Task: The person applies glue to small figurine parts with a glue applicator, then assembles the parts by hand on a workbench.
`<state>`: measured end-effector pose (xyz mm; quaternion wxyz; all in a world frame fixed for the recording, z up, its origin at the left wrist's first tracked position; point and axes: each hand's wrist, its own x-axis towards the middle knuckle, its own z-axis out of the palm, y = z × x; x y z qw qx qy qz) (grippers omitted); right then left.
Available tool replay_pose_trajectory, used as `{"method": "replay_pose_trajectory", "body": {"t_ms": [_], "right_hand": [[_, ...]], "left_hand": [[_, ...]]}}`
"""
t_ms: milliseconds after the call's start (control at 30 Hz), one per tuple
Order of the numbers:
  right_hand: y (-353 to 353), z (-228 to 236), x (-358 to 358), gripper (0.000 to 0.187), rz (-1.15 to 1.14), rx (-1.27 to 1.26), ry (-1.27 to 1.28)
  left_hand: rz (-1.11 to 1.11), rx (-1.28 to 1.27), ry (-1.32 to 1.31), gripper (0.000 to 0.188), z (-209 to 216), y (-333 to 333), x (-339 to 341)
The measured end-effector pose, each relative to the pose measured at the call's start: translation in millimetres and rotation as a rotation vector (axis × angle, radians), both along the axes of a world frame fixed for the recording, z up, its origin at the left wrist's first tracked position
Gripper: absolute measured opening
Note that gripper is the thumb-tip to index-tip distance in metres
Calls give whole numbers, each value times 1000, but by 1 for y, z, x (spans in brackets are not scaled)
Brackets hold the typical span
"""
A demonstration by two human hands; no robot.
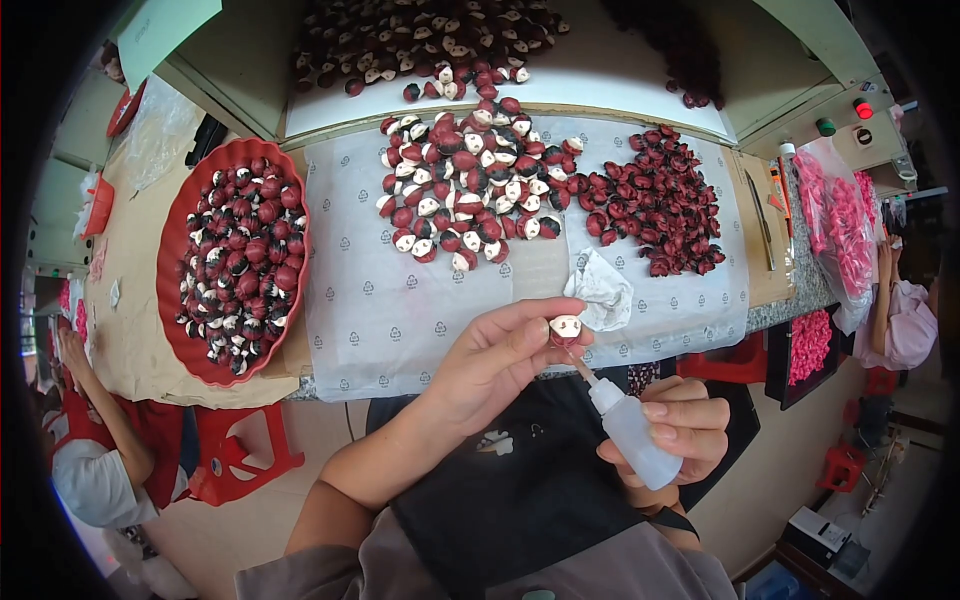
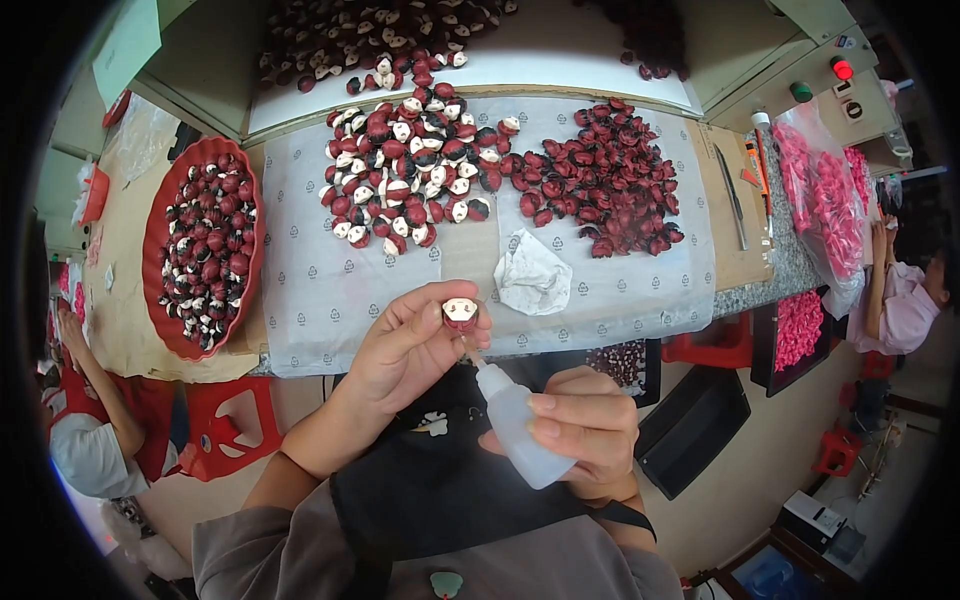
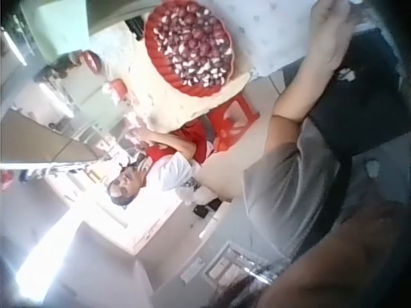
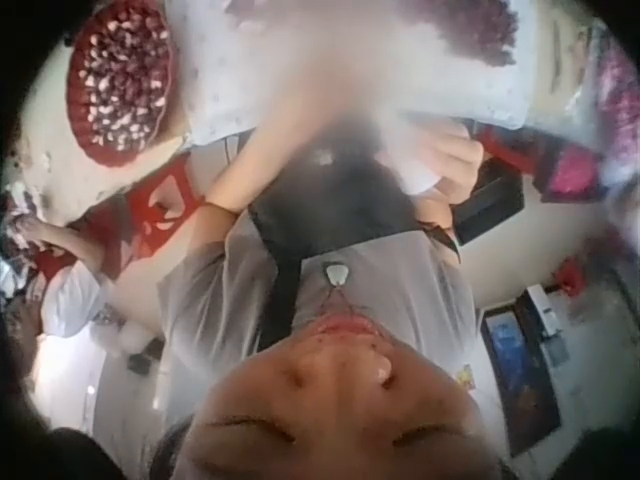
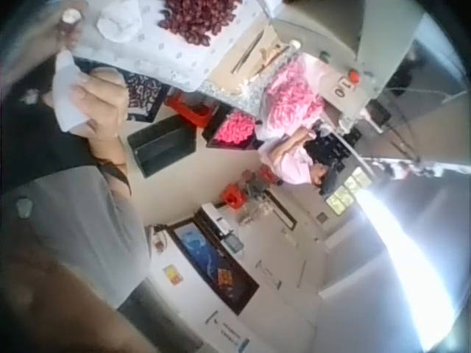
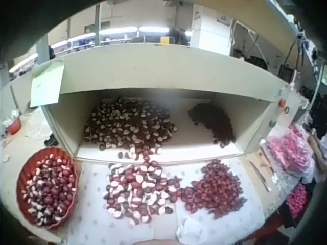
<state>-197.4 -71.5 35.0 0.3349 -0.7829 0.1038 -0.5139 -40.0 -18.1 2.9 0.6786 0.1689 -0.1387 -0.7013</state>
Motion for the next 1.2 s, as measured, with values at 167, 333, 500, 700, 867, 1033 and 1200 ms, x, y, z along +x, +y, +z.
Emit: {"method": "replay_pose_trajectory", "body": {"t_ms": [167,333,500,700,867,1033,1200], "right_hand": [[1,0,0,43,-23,-2,9],[2,-1,0,43,-47,10,21],[0,-2,0,44,-68,-3,16],[0,-1,-1,45,-70,-8,22],[-18,-5,-18,42,-181,127,-69],[-62,-26,-40,31,-334,329,308],[-77,-36,-13,16,-480,230,408]], "left_hand": [[26,55,-14,30,3,0,-1],[37,69,-28,30,3,1,-2],[4,20,-20,34,0,0,1],[9,30,-7,35,-1,0,1],[123,75,26,33,-3,1,16],[284,-6,28,33,-4,4,35],[320,4,27,33,-5,5,38]]}}
